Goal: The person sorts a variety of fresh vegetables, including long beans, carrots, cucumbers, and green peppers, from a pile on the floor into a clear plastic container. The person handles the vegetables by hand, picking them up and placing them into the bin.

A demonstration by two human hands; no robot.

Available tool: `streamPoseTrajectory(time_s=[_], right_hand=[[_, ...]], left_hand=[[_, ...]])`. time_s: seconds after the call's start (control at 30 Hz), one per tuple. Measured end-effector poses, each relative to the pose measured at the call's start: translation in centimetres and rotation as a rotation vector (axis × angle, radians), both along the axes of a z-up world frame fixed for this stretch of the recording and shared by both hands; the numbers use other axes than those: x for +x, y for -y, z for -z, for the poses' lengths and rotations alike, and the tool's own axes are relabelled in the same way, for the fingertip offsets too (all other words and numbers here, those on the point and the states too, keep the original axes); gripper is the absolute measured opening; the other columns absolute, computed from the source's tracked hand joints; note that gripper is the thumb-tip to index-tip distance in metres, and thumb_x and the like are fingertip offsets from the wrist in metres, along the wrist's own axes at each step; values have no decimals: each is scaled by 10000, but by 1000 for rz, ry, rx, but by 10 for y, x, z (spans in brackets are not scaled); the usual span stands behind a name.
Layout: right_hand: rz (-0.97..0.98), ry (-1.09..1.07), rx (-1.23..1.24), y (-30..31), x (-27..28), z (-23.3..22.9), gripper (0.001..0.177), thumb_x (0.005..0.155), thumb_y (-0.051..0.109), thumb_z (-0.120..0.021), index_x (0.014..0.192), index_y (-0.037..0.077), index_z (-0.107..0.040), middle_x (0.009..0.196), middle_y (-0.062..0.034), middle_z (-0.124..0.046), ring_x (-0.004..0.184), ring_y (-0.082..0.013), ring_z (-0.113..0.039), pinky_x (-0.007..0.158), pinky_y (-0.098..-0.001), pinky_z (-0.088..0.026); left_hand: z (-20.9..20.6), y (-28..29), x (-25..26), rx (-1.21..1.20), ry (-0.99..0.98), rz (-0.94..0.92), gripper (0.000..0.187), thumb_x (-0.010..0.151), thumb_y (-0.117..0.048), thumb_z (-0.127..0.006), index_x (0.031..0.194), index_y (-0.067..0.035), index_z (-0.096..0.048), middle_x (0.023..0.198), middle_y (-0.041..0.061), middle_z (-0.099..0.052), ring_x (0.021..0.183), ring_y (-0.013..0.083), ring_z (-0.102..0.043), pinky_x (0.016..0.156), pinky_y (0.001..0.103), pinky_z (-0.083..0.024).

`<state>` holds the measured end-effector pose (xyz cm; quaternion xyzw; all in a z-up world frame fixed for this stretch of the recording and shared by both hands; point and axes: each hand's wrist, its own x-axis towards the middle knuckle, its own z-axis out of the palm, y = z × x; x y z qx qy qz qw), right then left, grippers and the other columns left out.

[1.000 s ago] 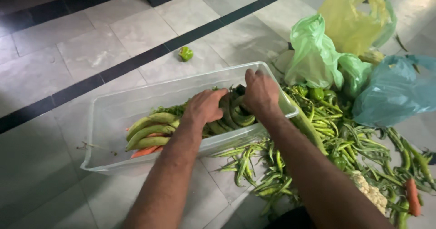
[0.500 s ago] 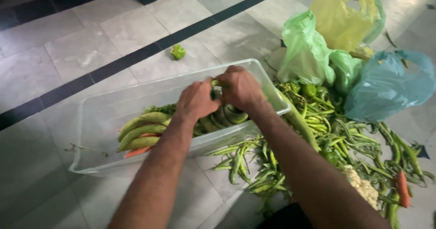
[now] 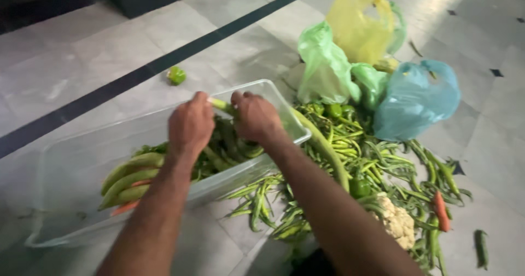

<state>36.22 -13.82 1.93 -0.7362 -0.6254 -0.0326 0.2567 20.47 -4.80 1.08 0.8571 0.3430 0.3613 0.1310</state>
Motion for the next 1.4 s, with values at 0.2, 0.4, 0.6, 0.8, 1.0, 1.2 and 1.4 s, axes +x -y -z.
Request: streamPoseTrajectory(time_s=[0.2, 0.4, 0.6, 0.8, 1.0, 1.2, 1.4], right_hand=[[52, -84, -210, 0, -7, -10, 318, 828, 284, -715, 1125, 171, -706, 971, -159, -750, 910, -386, -718, 813, -504, -562], [-98, -109, -146, 7, -6, -8, 328, 804, 294, -746, 1116, 192, -747, 1024, -147, -737, 974, -358, -710, 851, -477, -555], [-162, -68, -293, -9, -40, -5, 318, 742, 270, -791, 1046, 181, -777, 1093, -137, -716, 1026, -329, -697, 890, -443, -558], [-242, 2, -380, -57, -141, 32, 218, 812, 211, -765, 982, 76, -750, 1011, -174, -772, 994, -338, -758, 848, -448, -616], [-253, -146, -393, -69, -201, 33, 233, 786, 212, -787, 998, 116, -775, 1024, -181, -769, 997, -360, -748, 873, -464, -598], [-249, -228, -319, -71, -192, 34, 365, 669, 270, -871, 989, 124, -773, 998, -144, -771, 972, -336, -749, 876, -431, -603], [-244, -85, -485, -78, -197, 39, 344, 701, 286, -867, 997, 140, -769, 982, -145, -760, 952, -338, -737, 864, -451, -592]], left_hand=[[-6, -3, -4, -11, 43, -165, 220, 1047, -233, -565, 957, -58, -664, 812, 218, -706, 782, 468, -679, 707, 575, -522], [-23, 10, -29, 69, -68, -25, 280, 920, -317, -689, 1007, -53, -726, 939, 185, -734, 866, 408, -697, 735, 508, -546], [-41, 2, -84, -164, -533, 103, 256, 913, -304, -675, 1070, -111, -736, 1028, 141, -730, 975, 364, -687, 847, 507, -532], [-40, -15, -162, -230, -927, -41, 151, 927, -249, -686, 1029, -152, -741, 1066, 114, -758, 1051, 317, -712, 921, 459, -567], [-23, -23, -215, -253, -932, -102, 338, 751, -287, -806, 1028, -140, -680, 1015, 128, -740, 1012, 319, -715, 882, 458, -568], [-16, -21, -207, -199, -917, -187, 305, 750, -323, -806, 989, -147, -735, 1019, 122, -745, 1014, 332, -719, 873, 469, -578], [-8, -24, -208, -232, -982, -199, 278, 733, -271, -796, 982, -149, -790, 1005, 139, -766, 1013, 325, -734, 907, 431, -584]])
